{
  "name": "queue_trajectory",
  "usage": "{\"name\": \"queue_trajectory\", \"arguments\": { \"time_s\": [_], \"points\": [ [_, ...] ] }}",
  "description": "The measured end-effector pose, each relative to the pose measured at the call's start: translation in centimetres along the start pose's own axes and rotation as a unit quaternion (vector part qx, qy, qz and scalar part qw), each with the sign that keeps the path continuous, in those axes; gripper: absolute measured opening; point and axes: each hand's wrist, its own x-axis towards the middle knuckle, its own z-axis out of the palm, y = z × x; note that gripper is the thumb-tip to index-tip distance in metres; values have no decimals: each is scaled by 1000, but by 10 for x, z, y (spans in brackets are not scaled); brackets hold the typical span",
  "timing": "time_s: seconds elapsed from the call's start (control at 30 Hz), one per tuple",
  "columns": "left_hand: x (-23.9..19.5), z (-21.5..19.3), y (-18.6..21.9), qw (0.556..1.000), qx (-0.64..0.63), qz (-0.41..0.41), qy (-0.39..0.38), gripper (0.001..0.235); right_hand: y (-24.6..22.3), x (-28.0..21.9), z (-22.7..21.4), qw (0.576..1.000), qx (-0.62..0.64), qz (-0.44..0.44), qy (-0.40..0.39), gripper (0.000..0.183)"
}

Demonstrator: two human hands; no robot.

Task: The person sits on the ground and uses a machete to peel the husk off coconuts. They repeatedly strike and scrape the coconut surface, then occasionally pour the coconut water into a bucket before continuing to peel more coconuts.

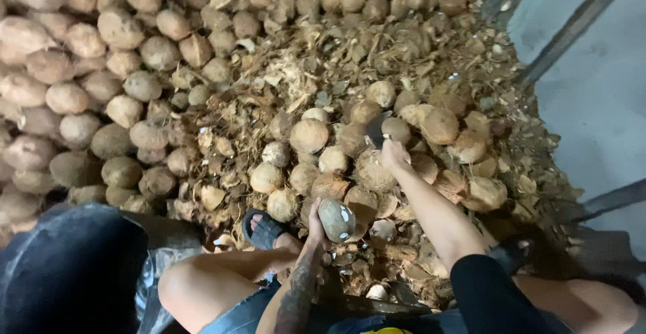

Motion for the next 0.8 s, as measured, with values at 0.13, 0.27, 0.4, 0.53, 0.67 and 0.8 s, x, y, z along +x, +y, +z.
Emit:
{"name": "queue_trajectory", "arguments": {
  "time_s": [0.13,0.27,0.4,0.53,0.67,0.8],
  "points": [
    [11,-3,0,999,15,16,24,90,20,-15,7,954,-235,-170,74,31],
    [9,9,8,995,32,84,39,89,10,-90,1,859,-96,-491,108,52],
    [16,-1,54,990,17,114,82,84,-28,-194,-19,870,19,-393,-298,56],
    [-47,10,118,974,-32,222,43,71,-90,-219,32,814,-3,-492,-309,93],
    [-121,-35,214,905,22,419,71,60,-157,-259,61,713,151,-601,-329,91],
    [-232,-103,251,884,11,459,93,69,-209,-377,80,671,170,-615,-378,86]
  ]
}}
